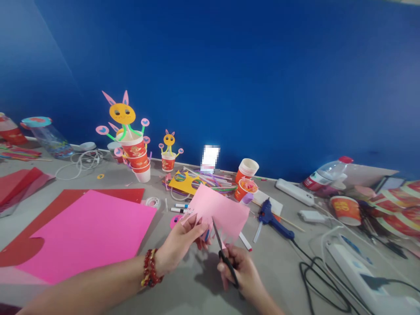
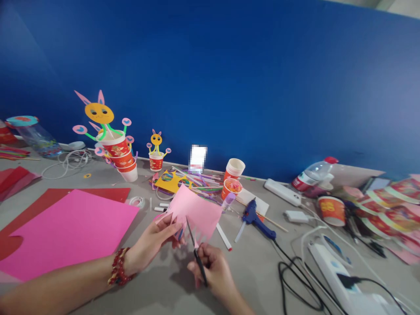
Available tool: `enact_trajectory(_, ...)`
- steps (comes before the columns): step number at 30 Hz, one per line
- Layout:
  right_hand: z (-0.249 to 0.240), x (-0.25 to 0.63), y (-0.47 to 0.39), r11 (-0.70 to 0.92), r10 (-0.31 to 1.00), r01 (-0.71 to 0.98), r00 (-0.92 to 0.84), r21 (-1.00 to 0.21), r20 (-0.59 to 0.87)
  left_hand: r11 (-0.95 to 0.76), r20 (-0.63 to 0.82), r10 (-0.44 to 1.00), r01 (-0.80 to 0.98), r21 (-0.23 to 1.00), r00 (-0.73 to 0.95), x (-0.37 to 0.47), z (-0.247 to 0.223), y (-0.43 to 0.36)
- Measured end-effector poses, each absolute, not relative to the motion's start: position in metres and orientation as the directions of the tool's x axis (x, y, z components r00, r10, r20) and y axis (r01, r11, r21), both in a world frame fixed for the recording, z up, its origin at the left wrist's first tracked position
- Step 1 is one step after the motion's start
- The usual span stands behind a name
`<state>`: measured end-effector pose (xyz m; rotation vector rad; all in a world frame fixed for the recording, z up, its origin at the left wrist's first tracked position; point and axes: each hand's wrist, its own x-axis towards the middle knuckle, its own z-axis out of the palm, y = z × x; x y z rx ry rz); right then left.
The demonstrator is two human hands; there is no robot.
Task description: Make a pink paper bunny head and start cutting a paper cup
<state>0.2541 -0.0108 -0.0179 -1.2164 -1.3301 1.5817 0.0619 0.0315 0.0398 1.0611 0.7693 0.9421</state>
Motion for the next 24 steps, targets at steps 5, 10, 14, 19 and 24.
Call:
enact_trajectory(5,-0.014,0.257,-0.013,-0.177,0.924,0.027,-0.339,-0.984,-0.175,0.000,0.077,0.914,-0.191,0.982,0.398,0.055,0.045,0.038)
enact_trajectory(10,-0.011,0.260,-0.013,-0.197,0.907,0.019,-0.375,-0.980,-0.189,-0.081,0.096,0.871,-0.053,0.995,0.481,0.048,0.046,0.046)
enact_trajectory(14,-0.011,0.260,-0.012,-0.217,0.901,0.016,-0.382,-0.976,-0.206,-0.098,0.089,0.845,-0.011,0.995,0.527,0.045,0.043,0.049)
enact_trajectory(19,-0.012,0.260,-0.012,-0.229,0.899,0.018,-0.381,-0.973,-0.218,-0.080,0.062,0.817,0.007,0.997,0.573,0.046,0.046,0.047)
enact_trajectory(24,-0.010,0.260,-0.012,-0.234,0.899,0.012,-0.378,-0.972,-0.221,-0.044,0.028,0.820,0.014,0.999,0.571,0.049,0.051,0.046)
